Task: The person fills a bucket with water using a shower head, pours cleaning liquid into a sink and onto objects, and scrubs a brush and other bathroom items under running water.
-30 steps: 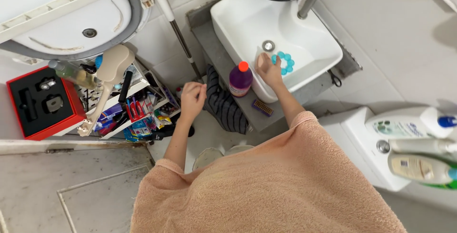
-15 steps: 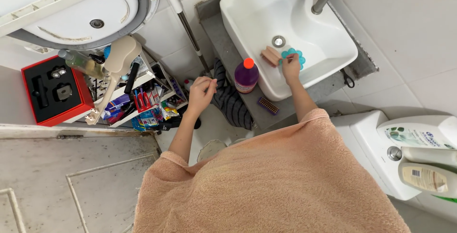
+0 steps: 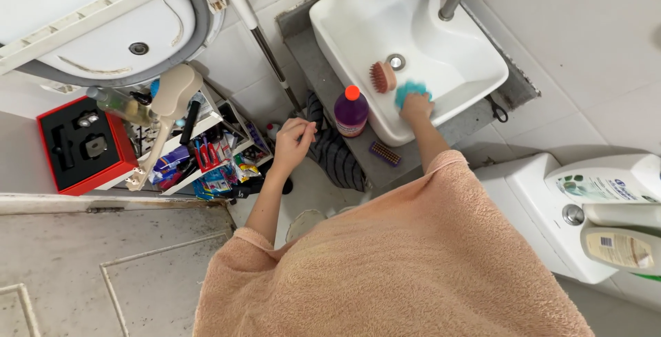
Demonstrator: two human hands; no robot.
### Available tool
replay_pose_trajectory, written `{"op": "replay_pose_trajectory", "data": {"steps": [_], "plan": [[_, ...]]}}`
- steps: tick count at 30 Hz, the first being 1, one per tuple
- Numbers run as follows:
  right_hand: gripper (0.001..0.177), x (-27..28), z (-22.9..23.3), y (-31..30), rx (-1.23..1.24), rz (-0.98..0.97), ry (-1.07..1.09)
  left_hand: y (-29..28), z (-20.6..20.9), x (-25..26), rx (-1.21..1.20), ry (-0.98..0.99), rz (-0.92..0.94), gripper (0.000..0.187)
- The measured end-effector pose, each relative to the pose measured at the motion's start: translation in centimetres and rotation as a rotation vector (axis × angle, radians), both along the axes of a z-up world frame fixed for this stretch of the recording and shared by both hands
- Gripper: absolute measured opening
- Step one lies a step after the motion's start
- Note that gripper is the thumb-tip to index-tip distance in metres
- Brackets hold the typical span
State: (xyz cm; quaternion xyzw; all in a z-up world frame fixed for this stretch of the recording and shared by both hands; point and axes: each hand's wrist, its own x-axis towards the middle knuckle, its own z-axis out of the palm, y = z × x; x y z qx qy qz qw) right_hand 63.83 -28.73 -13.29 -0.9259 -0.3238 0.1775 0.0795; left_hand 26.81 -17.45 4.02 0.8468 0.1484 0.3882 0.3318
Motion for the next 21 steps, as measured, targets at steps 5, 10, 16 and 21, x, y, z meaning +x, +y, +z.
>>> {"op": "replay_pose_trajectory", "data": {"steps": [5,10,16,21], "plan": [[0.046,-0.6,1.1,0.3,0.100,-0.059,0.093,0.7,-0.3,-2.1,-0.085,0.054,0.091,0.035],[0.030,0.3,6.6,-0.8,1.087,-0.283,0.430,0.9,0.0,-1.4,-0.053,-0.008,0.097,0.030],[0.025,-2.5,14.5,-2.0,1.503,-0.144,0.841,-0.4,2.5,4.3,-0.059,-0.127,0.014,0.010],[0.037,-5.6,19.5,-1.3,1.493,0.108,1.070,-1.4,4.0,9.3,-0.349,-0.039,-0.229,0.047]]}}
